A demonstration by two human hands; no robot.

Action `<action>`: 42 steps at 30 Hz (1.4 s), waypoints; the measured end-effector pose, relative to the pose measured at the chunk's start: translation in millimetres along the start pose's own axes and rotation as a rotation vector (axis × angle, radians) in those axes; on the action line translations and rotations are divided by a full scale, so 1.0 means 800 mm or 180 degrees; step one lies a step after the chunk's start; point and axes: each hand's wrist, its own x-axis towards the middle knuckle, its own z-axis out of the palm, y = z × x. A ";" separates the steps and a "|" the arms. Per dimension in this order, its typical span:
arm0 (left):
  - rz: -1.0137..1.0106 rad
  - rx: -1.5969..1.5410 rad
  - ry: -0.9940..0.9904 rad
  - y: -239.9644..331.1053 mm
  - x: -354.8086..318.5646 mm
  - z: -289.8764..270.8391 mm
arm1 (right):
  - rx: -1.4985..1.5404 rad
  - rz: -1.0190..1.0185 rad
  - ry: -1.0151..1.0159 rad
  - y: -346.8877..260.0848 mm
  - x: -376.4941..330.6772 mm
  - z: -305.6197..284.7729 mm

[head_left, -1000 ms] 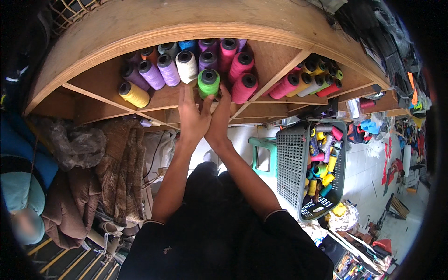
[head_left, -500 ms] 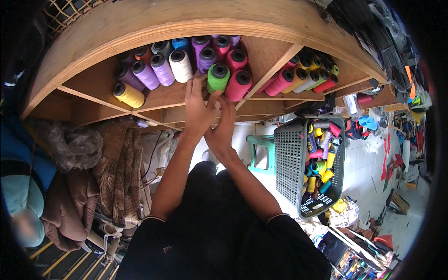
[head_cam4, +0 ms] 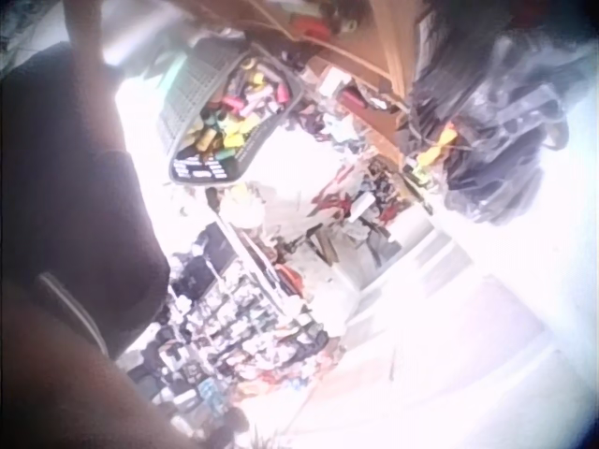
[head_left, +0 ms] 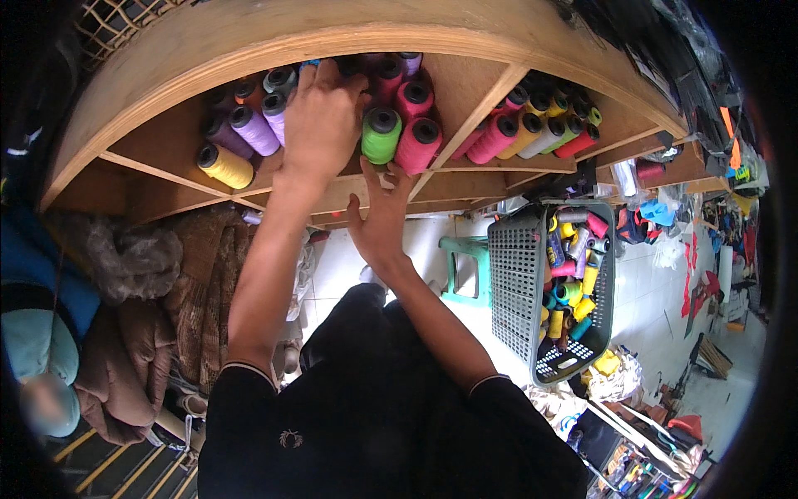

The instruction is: The person picks up thread spools from a basket, briefly pulls the thread end, and places them on a wooden shelf. The person handles spools of various colors one at a time and arranges them on the shelf.

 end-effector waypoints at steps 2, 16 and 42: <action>0.0039 -0.0023 -0.0088 -0.002 0.004 -0.006 | -0.0112 0.0043 -0.0077 -0.005 0.000 -0.003; 0.0483 0.0119 -0.0973 -0.034 0.025 -0.014 | -0.0343 -0.0089 -0.0241 -0.010 -0.002 -0.011; -0.0513 -0.0415 0.0317 0.015 -0.055 0.001 | -0.0166 0.0132 -0.0104 0.010 -0.012 -0.018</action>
